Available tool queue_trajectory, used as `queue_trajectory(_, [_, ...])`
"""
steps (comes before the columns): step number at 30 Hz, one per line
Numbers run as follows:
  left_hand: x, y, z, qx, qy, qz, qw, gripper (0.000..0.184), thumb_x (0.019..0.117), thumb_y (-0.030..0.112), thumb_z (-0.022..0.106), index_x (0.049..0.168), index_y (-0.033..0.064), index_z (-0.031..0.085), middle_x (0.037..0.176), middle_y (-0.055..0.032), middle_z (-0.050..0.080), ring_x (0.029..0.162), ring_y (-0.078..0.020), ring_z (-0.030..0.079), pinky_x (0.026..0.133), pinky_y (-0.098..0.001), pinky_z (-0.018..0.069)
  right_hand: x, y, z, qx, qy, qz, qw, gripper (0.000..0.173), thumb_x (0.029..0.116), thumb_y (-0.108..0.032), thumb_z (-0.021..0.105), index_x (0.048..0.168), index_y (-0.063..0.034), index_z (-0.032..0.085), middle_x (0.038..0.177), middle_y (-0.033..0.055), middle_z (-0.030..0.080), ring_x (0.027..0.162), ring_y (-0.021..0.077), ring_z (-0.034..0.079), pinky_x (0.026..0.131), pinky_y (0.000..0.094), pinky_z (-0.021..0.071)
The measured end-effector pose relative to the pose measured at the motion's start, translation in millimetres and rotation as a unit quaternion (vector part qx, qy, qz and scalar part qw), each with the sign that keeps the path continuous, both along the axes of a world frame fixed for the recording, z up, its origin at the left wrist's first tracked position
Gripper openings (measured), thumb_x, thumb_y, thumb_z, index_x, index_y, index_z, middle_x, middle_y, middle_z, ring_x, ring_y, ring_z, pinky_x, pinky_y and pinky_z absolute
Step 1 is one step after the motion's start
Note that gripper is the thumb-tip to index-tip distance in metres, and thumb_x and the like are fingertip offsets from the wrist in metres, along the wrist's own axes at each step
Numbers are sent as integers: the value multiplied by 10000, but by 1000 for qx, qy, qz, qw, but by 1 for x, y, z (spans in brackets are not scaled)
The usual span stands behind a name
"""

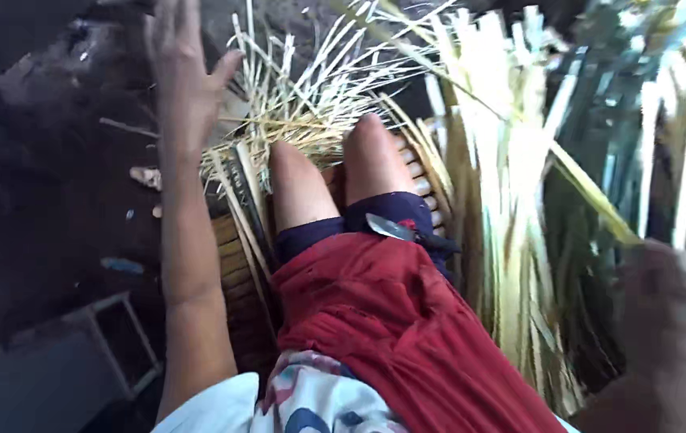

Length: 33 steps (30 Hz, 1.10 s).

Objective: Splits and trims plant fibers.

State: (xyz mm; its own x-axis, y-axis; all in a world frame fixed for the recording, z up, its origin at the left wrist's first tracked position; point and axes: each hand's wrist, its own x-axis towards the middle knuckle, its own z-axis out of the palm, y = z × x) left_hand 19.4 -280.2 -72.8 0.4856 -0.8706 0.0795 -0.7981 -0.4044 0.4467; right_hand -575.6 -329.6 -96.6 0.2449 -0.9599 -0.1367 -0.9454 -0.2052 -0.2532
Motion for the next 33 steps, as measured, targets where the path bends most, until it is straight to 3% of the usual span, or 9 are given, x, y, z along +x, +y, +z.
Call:
queue_trajectory(3, [30, 33, -45, 46, 63, 26, 997, 577, 1027, 299, 610, 1506, 11, 467, 1559, -249, 427, 1465, -398, 384, 1218, -552, 273, -1, 22, -52, 98, 54, -78, 991, 436, 1111, -272, 376, 1369, 22, 569, 1087, 329, 672, 950, 503, 675, 834, 699, 502])
queue_trajectory(8, [60, 96, -144, 151, 172, 177, 957, 475, 1071, 218, 529, 1447, -69, 487, 1434, -306, 531, 1360, -435, 505, 1150, -562, 378, -13, 26, -88, 215, 196, -97, 952, 404, 1093, -296, 467, 1363, -38, 619, 1274, 351, 621, 1170, 579, 591, 910, 776, 426])
queue_trajectory(11, [56, 105, -202, 173, 231, 237, 928, 446, 1097, 176, 451, 1441, -108, 470, 1426, -337, 521, 1361, -451, 498, 1158, -558, 365, 13, 12, -70, 165, 137, -71, 974, 517, 1050, -316, 556, 1450, 11, 526, 1409, 382, 500, 1269, 602, 499, 959, 784, 390])
queue_trajectory(15, [39, 100, -246, 166, 275, 344, 882, 475, 1120, 257, 382, 1411, -100, 496, 1431, -329, 516, 1378, -420, 484, 1154, -540, 358, 86, 2, -57, 112, 13, 86, 990, 471, 1060, -278, 532, 1439, 2, 541, 1364, 357, 544, 1219, 551, 559, 981, 689, 451])
queue_trajectory(19, [13, 112, -244, 164, 269, 371, 873, 624, 982, 280, 691, 1433, -86, 462, 1409, -337, 521, 1348, -457, 493, 1118, -592, 393, 140, 10, -93, 152, 5, 248, 957, 443, 983, -285, 676, 1367, -70, 629, 1272, 308, 613, 1173, 517, 592, 963, 671, 467])
queue_trajectory(21, [4, 116, -243, 163, 267, 366, 877, 559, 955, 203, 723, 1395, -72, 514, 1292, -308, 610, 1257, -437, 570, 1073, -576, 435, 150, 13, -115, 178, 26, 288, 940, 453, 955, -260, 717, 1356, -67, 634, 1244, 309, 621, 1169, 521, 593, 947, 664, 475])
queue_trajectory(26, [1, 133, -243, 86, 221, 369, 899, 403, 1070, 183, 510, 1404, -39, 554, 1294, -275, 629, 1198, -394, 618, 1053, -531, 466, 160, 4, -120, 198, 53, 303, 931, 356, 1082, -211, 477, 1332, -5, 624, 1228, 303, 636, 1122, 505, 641, 873, 657, 523])
queue_trajectory(29, [19, 138, -210, 70, 202, 387, 897, 428, 1116, 161, 307, 1389, -93, 517, 1228, -295, 642, 1090, -399, 652, 975, -531, 506, 154, -19, -117, 255, -60, 242, 934, 356, 1087, -155, 417, 1328, 14, 618, 1201, 279, 669, 1088, 465, 665, 922, 669, 494])
queue_trajectory(33, [68, 151, -139, 117, 176, 418, 883, 442, 1108, 185, 294, 1377, -91, 510, 1242, -284, 642, 1052, -397, 662, 930, -568, 512, 150, -35, -119, 332, -200, 144, 911, 634, 971, -518, 570, 1458, -122, 484, 1087, 144, 681, 864, 236, 683, 787, 496, 562])
